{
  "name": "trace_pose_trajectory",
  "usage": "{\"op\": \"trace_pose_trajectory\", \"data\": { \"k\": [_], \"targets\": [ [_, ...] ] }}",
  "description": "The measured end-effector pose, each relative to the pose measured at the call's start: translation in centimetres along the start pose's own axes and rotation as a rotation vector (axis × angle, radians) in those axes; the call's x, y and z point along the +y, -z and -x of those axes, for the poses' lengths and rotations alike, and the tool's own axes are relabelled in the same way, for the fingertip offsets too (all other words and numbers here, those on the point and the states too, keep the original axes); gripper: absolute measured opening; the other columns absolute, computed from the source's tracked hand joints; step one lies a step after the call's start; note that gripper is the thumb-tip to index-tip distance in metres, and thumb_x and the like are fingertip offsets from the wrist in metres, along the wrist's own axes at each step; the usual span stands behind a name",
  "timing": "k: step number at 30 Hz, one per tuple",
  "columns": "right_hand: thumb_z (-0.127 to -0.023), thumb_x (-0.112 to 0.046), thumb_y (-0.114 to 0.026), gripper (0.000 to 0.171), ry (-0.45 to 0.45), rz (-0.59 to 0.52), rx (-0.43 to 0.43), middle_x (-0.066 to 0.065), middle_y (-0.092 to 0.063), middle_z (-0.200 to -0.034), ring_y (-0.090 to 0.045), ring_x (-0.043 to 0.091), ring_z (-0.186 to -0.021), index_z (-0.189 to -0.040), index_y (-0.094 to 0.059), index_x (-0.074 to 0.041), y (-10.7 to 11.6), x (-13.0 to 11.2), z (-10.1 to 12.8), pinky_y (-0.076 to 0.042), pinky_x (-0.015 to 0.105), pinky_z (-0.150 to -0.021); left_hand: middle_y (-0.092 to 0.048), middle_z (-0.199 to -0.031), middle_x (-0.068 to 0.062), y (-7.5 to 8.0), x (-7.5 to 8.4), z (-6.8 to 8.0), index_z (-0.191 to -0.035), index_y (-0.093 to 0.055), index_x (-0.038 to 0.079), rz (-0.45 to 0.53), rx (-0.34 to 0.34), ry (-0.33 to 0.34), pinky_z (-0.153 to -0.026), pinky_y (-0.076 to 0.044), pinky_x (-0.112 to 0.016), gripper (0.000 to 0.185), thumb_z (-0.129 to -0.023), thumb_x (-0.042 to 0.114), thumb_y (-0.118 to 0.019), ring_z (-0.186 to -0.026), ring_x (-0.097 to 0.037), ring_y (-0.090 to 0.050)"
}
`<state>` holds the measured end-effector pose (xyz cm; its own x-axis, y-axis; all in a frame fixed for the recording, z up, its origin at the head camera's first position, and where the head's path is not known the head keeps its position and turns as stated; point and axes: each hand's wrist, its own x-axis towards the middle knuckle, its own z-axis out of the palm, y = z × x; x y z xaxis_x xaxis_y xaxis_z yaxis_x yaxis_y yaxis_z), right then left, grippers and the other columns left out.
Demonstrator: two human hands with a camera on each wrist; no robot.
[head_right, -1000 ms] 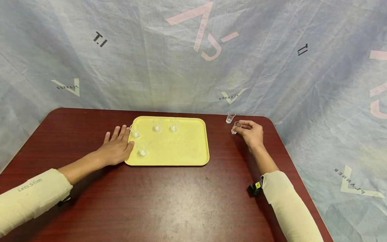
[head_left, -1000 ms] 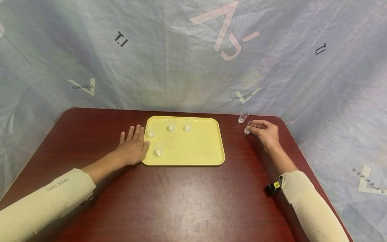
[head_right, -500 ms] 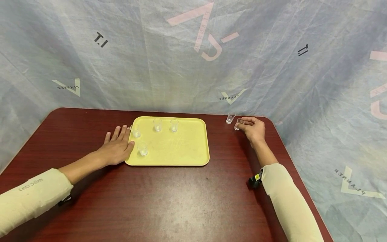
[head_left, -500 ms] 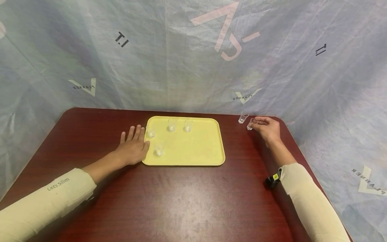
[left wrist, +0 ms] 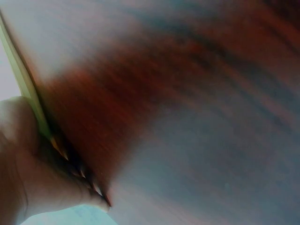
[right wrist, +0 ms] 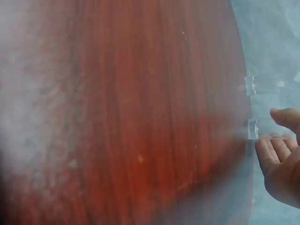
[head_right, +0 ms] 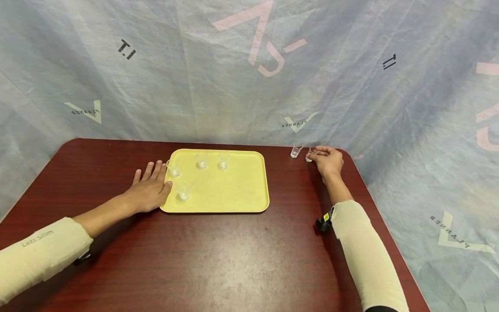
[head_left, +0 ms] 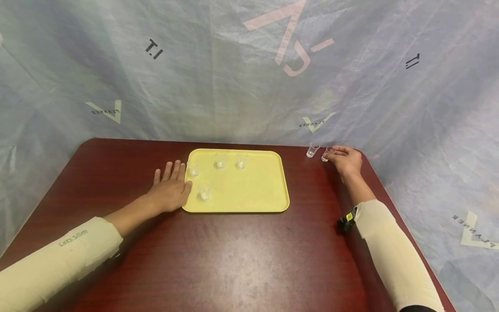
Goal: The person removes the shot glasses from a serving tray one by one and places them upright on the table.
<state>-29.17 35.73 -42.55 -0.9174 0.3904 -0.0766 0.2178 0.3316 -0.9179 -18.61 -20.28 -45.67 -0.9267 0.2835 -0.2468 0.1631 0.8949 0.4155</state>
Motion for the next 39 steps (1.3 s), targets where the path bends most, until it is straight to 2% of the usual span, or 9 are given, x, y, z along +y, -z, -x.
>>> {"op": "trace_pose_trajectory", "data": {
  "k": [11, 16, 21, 28, 35, 39],
  "targets": [
    [-0.094, -0.007, -0.092, 0.050, -0.005, -0.028, 0.048, -0.033, -0.071, -0.071, -0.070, -0.014, -0.075, -0.140, -0.075, 0.000, -0.6, -0.1, -1.0, -0.056, 0.008, -0.074, 0.014, -0.186, -0.031, 0.2, 0.4, 0.4, -0.178, 0.004, -0.007, 0.017, 0.010, -0.005, -0.133, 0.013, -0.079, 0.084, -0.121, 0.049, -0.019, -0.173, -0.054, 0.019],
    [-0.094, -0.018, -0.094, 0.055, -0.041, 0.031, 0.051, -0.034, -0.068, -0.075, -0.069, -0.012, -0.079, -0.144, -0.074, -0.005, -0.5, 0.1, -0.9, -0.055, 0.011, -0.078, 0.013, -0.186, -0.031, 0.3, 0.5, 0.4, -0.177, 0.003, -0.009, 0.001, 0.016, -0.002, -0.133, 0.012, -0.080, 0.082, -0.121, 0.046, -0.020, -0.173, -0.055, 0.017],
    [-0.093, -0.024, -0.095, 0.060, -0.084, 0.043, 0.054, -0.026, -0.067, -0.083, -0.068, -0.008, -0.084, -0.145, -0.071, -0.009, -0.4, 0.4, -0.3, -0.055, 0.014, -0.081, 0.014, -0.186, -0.031, 0.4, 0.9, 0.5, -0.177, 0.004, -0.009, -0.013, 0.009, 0.006, -0.134, 0.012, -0.079, 0.080, -0.122, 0.044, -0.020, -0.173, -0.055, 0.018],
    [-0.092, -0.023, -0.097, 0.061, -0.066, 0.031, 0.049, -0.028, -0.069, -0.082, -0.069, -0.009, -0.085, -0.145, -0.072, -0.007, -0.1, 0.7, 0.5, -0.055, 0.012, -0.082, 0.014, -0.186, -0.031, 0.2, 0.5, 0.4, -0.178, 0.003, -0.007, 0.014, 0.019, -0.003, -0.133, 0.013, -0.079, 0.085, -0.120, 0.051, -0.019, -0.173, -0.054, 0.018],
    [-0.093, -0.019, -0.095, 0.059, -0.048, 0.046, 0.025, -0.026, -0.070, -0.086, -0.069, -0.010, -0.089, -0.145, -0.071, -0.005, 0.3, 1.1, 1.2, -0.056, 0.010, -0.082, 0.014, -0.186, -0.031, 0.5, 1.1, 0.7, -0.177, 0.004, -0.009, -0.005, 0.007, 0.015, -0.134, 0.013, -0.078, 0.081, -0.121, 0.045, -0.020, -0.173, -0.054, 0.018],
    [-0.093, -0.023, -0.096, 0.062, -0.029, 0.076, 0.020, -0.028, -0.069, -0.085, -0.069, -0.011, -0.090, -0.147, -0.071, -0.005, 0.5, 1.3, 1.6, -0.055, 0.009, -0.081, 0.014, -0.186, -0.030, 0.6, 1.2, 0.7, -0.177, 0.004, -0.009, -0.015, 0.005, 0.021, -0.135, 0.012, -0.077, 0.080, -0.121, 0.043, -0.020, -0.174, -0.054, 0.018]
  ]
}}
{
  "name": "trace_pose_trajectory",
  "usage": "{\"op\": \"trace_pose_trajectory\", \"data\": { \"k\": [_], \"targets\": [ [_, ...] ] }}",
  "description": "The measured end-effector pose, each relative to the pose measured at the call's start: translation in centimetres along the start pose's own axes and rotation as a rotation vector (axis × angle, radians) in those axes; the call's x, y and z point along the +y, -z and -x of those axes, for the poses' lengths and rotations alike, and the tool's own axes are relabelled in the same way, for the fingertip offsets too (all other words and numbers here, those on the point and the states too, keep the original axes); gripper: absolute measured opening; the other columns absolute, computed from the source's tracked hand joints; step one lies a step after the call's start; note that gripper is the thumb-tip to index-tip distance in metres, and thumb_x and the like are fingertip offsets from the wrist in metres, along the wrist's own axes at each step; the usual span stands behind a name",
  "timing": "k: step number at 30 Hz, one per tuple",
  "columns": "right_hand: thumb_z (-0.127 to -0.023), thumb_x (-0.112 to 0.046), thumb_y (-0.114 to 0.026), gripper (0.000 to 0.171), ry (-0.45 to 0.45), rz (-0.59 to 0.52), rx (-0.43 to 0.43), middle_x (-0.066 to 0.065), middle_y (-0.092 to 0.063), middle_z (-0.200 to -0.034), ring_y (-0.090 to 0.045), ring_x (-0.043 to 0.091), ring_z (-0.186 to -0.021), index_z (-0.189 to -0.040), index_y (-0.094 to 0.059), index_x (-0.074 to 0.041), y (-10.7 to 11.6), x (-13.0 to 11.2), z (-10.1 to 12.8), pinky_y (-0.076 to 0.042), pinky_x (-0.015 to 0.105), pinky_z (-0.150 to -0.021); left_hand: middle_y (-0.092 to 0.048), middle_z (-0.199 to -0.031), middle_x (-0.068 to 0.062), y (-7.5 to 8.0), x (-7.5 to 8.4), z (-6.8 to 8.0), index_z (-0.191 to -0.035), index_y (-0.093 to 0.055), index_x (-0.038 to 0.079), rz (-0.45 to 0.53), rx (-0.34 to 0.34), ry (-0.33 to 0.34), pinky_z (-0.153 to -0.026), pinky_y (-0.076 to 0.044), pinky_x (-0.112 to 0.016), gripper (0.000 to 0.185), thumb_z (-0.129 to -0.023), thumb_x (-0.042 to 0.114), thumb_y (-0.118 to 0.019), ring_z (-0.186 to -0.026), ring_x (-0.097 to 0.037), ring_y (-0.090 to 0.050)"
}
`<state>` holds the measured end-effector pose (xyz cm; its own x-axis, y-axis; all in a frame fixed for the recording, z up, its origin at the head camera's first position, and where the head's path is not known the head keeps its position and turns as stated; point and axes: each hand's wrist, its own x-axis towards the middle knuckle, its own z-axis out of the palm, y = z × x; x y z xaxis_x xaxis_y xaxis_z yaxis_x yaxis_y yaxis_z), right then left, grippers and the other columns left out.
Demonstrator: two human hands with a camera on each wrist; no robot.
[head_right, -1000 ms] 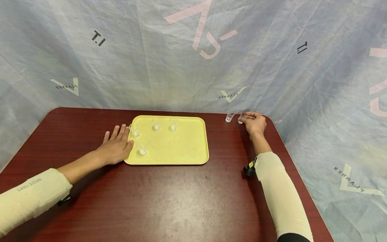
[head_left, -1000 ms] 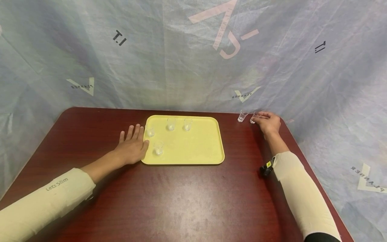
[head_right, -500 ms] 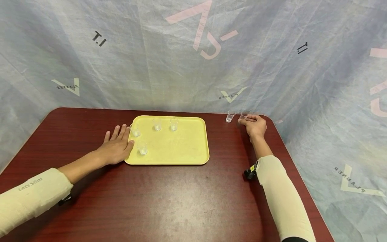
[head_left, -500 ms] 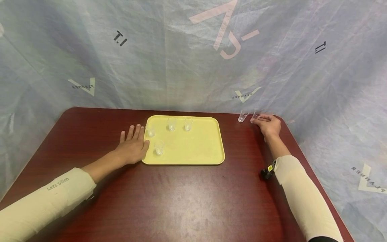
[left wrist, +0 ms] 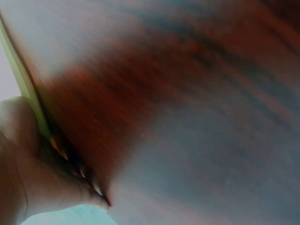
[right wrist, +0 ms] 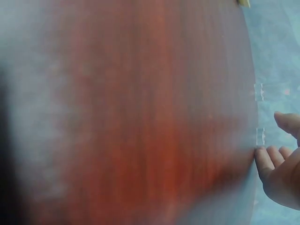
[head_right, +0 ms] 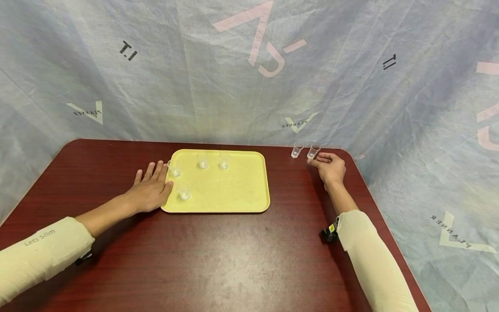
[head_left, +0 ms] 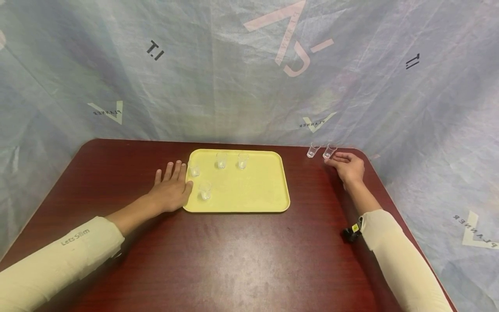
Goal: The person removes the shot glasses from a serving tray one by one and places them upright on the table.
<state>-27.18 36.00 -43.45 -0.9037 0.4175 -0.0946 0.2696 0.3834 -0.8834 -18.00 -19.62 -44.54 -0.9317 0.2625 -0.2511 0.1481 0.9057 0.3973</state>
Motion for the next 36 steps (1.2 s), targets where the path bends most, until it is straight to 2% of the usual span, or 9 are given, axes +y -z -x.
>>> {"op": "trace_pose_trajectory", "data": {
  "k": [6, 13, 18, 24, 36],
  "targets": [
    [-0.094, -0.031, -0.095, 0.066, 0.021, 0.062, -0.013, -0.027, -0.068, -0.093, -0.067, -0.011, -0.092, -0.150, -0.070, -0.008, 0.2, 0.1, 1.2, -0.053, 0.009, -0.083, 0.015, -0.186, -0.029, -0.2, -0.5, -0.2, -0.178, 0.005, -0.006, 0.001, -0.007, -0.002, -0.135, 0.013, -0.077, 0.083, -0.120, 0.049, -0.017, -0.174, -0.052, 0.020],
    [-0.095, -0.034, -0.094, 0.066, 0.057, 0.087, -0.065, -0.006, -0.079, -0.121, -0.068, -0.010, -0.095, -0.151, -0.070, -0.009, 0.1, 0.0, 2.8, -0.054, 0.009, -0.082, 0.016, -0.186, -0.029, -0.5, -0.9, -0.6, -0.178, 0.006, -0.006, 0.011, -0.008, -0.014, -0.134, 0.014, -0.078, 0.085, -0.120, 0.051, -0.017, -0.173, -0.052, 0.021],
    [-0.095, -0.027, -0.094, 0.064, 0.094, 0.049, -0.109, 0.002, -0.079, -0.127, -0.068, -0.011, -0.096, -0.150, -0.069, -0.004, -0.8, -0.1, 3.7, -0.056, 0.008, -0.082, 0.016, -0.186, -0.030, -0.3, -0.5, -0.3, -0.178, 0.005, -0.006, 0.028, -0.007, -0.018, -0.134, 0.014, -0.078, 0.086, -0.120, 0.053, -0.018, -0.173, -0.053, 0.021],
    [-0.095, -0.020, -0.093, 0.063, 0.152, 0.037, -0.157, 0.023, -0.076, -0.141, -0.068, -0.014, -0.093, -0.148, -0.069, 0.001, -2.2, -0.7, 5.1, -0.056, 0.007, -0.083, 0.015, -0.186, -0.032, -0.1, -0.4, -0.1, -0.178, 0.004, -0.008, 0.032, -0.005, -0.023, -0.133, 0.014, -0.080, 0.085, -0.121, 0.051, -0.021, -0.172, -0.055, 0.020],
    [-0.096, -0.017, -0.090, 0.058, 0.247, 0.015, -0.266, 0.030, -0.075, -0.144, -0.069, -0.014, -0.094, -0.146, -0.069, 0.006, -5.0, -3.4, 7.7, -0.056, 0.008, -0.085, 0.013, -0.186, -0.032, 0.1, 0.0, 0.2, -0.177, 0.002, -0.009, 0.022, 0.002, -0.014, -0.134, 0.013, -0.079, 0.083, -0.121, 0.047, -0.021, -0.173, -0.055, 0.018]
  ]
}}
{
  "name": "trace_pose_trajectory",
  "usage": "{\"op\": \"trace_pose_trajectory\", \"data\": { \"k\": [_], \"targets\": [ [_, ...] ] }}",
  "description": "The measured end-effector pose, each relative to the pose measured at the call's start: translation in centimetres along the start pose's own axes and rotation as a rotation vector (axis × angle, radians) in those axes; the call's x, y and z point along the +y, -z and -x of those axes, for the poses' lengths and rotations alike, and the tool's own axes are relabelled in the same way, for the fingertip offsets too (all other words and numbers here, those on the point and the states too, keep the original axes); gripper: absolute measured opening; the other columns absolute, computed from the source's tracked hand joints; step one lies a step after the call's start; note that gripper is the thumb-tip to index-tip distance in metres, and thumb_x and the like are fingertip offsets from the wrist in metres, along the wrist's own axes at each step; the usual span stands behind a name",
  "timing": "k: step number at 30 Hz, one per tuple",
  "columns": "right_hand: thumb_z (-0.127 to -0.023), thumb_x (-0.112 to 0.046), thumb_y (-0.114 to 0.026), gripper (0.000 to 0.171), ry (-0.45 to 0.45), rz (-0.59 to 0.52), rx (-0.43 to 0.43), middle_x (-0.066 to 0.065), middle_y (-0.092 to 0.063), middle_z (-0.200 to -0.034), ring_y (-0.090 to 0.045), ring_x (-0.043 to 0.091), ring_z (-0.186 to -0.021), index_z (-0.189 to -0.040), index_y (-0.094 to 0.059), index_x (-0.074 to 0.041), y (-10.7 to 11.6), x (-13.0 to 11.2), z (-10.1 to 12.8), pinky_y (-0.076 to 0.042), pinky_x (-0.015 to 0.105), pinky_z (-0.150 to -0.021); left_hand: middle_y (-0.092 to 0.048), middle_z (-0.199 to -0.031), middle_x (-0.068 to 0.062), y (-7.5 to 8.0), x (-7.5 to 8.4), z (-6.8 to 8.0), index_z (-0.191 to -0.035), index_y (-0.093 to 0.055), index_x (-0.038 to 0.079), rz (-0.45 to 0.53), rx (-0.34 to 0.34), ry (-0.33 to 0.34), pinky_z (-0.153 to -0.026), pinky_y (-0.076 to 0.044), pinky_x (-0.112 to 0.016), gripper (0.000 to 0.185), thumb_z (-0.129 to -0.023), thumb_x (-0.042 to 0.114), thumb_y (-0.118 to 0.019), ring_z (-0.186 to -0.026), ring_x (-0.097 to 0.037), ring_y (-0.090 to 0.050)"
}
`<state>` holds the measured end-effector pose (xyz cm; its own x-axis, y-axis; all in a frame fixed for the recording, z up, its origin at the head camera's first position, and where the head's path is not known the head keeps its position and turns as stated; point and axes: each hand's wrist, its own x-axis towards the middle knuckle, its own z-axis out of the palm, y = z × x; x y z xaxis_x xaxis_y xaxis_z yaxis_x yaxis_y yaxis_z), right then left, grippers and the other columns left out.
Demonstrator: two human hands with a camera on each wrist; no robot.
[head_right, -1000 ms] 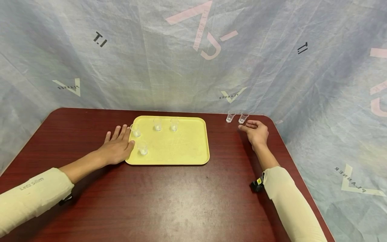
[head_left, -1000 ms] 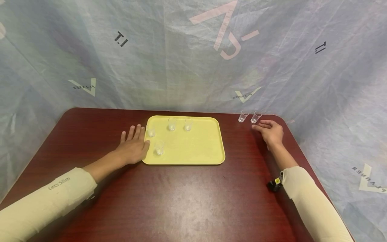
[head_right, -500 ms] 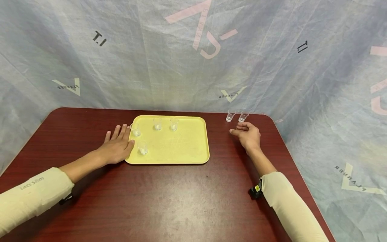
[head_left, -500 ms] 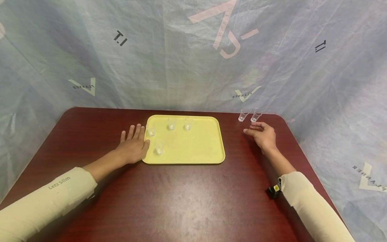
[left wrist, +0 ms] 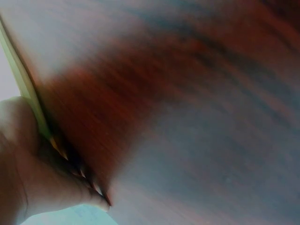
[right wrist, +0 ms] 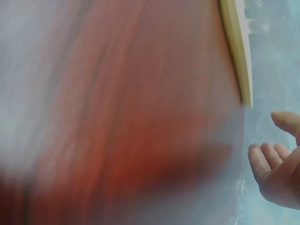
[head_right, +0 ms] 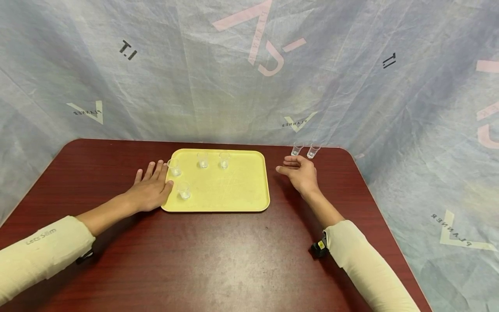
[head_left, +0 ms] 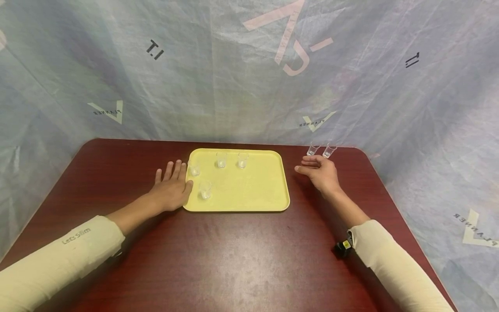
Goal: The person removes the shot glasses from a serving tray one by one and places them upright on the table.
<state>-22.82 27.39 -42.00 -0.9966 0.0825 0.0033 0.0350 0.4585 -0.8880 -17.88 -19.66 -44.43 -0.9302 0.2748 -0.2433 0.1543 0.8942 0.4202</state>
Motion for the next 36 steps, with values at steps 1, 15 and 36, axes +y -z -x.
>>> {"op": "trace_pose_trajectory", "data": {
  "k": [1, 15, 36],
  "targets": [
    [-0.097, -0.016, -0.090, 0.058, 0.007, -0.008, -0.008, 0.030, -0.074, -0.144, -0.069, -0.014, -0.094, -0.146, -0.069, 0.006, -0.3, -0.3, 0.0, -0.056, 0.008, -0.086, 0.013, -0.186, -0.032, 0.0, 0.0, 0.0, -0.177, 0.002, -0.009, 0.002, -0.001, 0.000, -0.134, 0.012, -0.079, 0.082, -0.121, 0.046, -0.022, -0.173, -0.055, 0.018],
    [-0.097, -0.016, -0.090, 0.053, 0.046, -0.019, -0.097, 0.024, -0.079, -0.137, -0.079, 0.025, -0.121, -0.143, -0.072, 0.003, -4.0, -3.1, -0.2, -0.059, 0.015, -0.092, 0.015, -0.187, -0.028, -0.4, -0.7, -0.4, -0.178, 0.005, -0.006, -0.012, -0.005, 0.007, -0.135, 0.012, -0.077, 0.084, -0.120, 0.050, -0.018, -0.174, -0.051, 0.019],
    [-0.096, -0.015, -0.092, 0.049, 0.089, -0.043, -0.216, 0.020, -0.081, -0.134, -0.078, 0.034, -0.124, -0.139, -0.075, 0.002, -9.8, -6.1, -0.5, -0.063, 0.028, -0.094, 0.014, -0.186, -0.030, -0.4, -0.7, -0.3, -0.178, 0.003, -0.007, 0.004, 0.011, -0.006, -0.134, 0.012, -0.078, 0.084, -0.120, 0.050, -0.018, -0.174, -0.053, 0.019]
  ]
}}
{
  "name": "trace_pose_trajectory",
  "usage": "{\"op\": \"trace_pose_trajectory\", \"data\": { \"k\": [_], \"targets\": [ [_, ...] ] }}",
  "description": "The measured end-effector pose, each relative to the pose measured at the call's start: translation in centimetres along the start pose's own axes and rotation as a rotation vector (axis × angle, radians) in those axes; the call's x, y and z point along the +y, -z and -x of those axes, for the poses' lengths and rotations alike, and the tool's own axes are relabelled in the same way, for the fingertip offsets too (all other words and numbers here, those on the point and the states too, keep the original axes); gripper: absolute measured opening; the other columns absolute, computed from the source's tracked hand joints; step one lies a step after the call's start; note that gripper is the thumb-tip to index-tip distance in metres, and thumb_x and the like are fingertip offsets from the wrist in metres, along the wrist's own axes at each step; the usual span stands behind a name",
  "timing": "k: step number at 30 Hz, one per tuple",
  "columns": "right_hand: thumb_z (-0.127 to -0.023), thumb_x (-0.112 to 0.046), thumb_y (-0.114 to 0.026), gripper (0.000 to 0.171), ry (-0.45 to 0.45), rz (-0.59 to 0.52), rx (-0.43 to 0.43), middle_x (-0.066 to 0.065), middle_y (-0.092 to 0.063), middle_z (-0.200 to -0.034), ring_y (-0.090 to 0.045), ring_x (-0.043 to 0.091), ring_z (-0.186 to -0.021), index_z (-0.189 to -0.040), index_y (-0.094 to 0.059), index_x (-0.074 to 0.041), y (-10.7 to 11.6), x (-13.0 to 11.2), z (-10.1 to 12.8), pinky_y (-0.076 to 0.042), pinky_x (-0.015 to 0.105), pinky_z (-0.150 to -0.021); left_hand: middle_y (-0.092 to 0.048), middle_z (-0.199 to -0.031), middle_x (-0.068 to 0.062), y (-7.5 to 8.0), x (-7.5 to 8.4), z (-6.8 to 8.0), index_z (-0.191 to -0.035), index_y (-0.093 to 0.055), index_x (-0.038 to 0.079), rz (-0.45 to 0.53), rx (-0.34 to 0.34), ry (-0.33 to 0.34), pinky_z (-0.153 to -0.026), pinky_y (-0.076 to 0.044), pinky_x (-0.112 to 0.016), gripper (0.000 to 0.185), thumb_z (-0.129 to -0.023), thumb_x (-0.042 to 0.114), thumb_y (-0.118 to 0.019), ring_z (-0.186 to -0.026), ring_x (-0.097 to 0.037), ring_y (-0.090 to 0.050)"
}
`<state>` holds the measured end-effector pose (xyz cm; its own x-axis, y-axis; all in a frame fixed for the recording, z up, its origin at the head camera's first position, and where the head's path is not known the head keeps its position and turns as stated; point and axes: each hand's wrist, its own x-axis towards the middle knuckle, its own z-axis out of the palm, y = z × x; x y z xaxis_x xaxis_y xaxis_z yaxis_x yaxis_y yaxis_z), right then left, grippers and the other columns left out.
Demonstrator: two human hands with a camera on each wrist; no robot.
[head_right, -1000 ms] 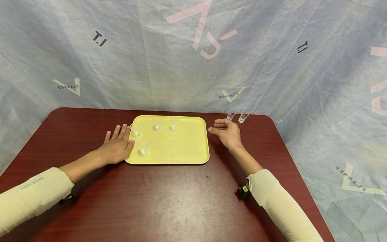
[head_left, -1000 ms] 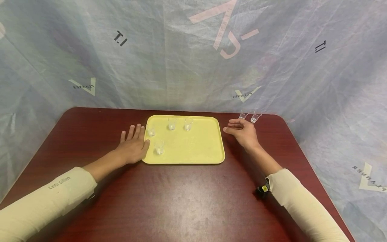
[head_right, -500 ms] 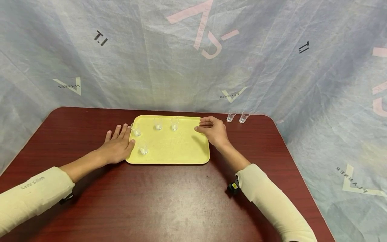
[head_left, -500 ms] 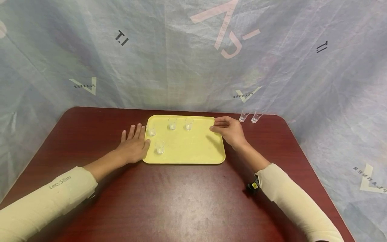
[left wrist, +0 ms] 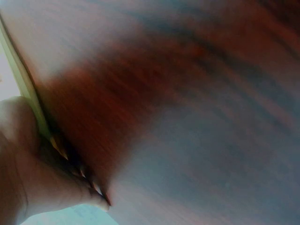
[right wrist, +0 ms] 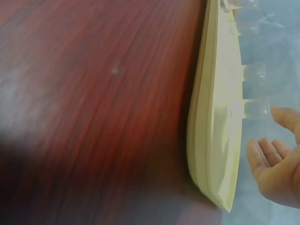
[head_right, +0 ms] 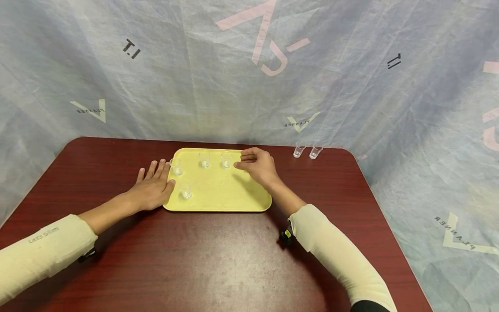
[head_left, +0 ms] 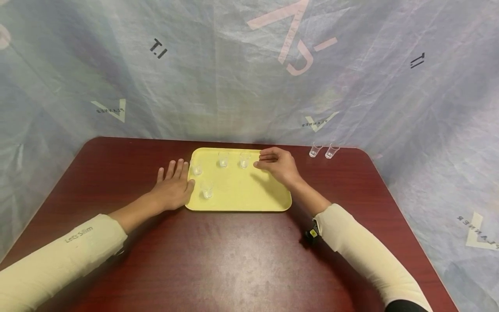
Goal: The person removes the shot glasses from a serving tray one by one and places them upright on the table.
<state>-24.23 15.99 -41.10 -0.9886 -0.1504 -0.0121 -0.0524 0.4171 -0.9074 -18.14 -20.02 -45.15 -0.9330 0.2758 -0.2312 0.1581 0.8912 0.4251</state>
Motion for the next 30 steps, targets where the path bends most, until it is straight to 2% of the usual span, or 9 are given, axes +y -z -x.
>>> {"op": "trace_pose_trajectory", "data": {
  "k": [8, 12, 19, 26, 30],
  "targets": [
    [-0.096, -0.014, -0.091, 0.051, -0.019, -0.038, -0.022, 0.021, -0.079, -0.138, -0.077, 0.036, -0.129, -0.141, -0.074, 0.002, -1.5, -0.3, -0.4, -0.064, 0.035, -0.097, 0.015, -0.186, -0.029, 0.0, 0.3, 0.0, -0.178, 0.004, -0.007, -0.006, -0.010, 0.008, -0.135, 0.013, -0.077, 0.084, -0.120, 0.050, -0.019, -0.173, -0.053, 0.020],
    [-0.096, -0.014, -0.091, 0.055, -0.028, -0.045, -0.045, 0.022, -0.078, -0.141, -0.075, 0.037, -0.133, -0.145, -0.072, 0.003, -2.1, -0.4, -0.7, -0.064, 0.041, -0.103, 0.015, -0.186, -0.029, -0.4, -0.3, -0.3, -0.178, 0.004, -0.006, -0.003, -0.001, 0.008, -0.134, 0.012, -0.079, 0.085, -0.120, 0.052, -0.019, -0.173, -0.054, 0.020],
    [-0.092, -0.014, -0.095, 0.057, -0.049, -0.029, -0.031, 0.019, -0.079, -0.137, -0.075, 0.034, -0.131, -0.142, -0.074, 0.000, -3.0, -0.7, -1.5, -0.063, 0.045, -0.105, 0.015, -0.186, -0.030, 0.2, 0.6, 0.3, -0.177, 0.003, -0.008, 0.006, -0.009, 0.014, -0.135, 0.013, -0.078, 0.083, -0.121, 0.047, -0.021, -0.173, -0.053, 0.019],
    [-0.094, -0.012, -0.093, 0.058, -0.048, -0.048, -0.040, 0.019, -0.076, -0.142, -0.070, 0.036, -0.134, -0.146, -0.071, -0.001, -3.6, -0.8, -2.2, -0.060, 0.049, -0.110, 0.016, -0.186, -0.028, -0.4, -0.4, -0.3, -0.178, 0.005, -0.007, -0.017, -0.004, 0.008, -0.134, 0.014, -0.077, 0.084, -0.120, 0.050, -0.016, -0.173, -0.052, 0.021],
    [-0.093, -0.010, -0.093, 0.056, -0.032, -0.057, -0.029, 0.021, -0.078, -0.139, -0.072, 0.036, -0.131, -0.144, -0.073, -0.002, -3.9, -1.0, -2.4, -0.061, 0.046, -0.108, 0.016, -0.187, -0.027, -0.4, -0.5, -0.5, -0.178, 0.006, -0.006, -0.016, -0.005, 0.009, -0.134, 0.014, -0.077, 0.083, -0.120, 0.049, -0.016, -0.174, -0.051, 0.021]
  ]
}}
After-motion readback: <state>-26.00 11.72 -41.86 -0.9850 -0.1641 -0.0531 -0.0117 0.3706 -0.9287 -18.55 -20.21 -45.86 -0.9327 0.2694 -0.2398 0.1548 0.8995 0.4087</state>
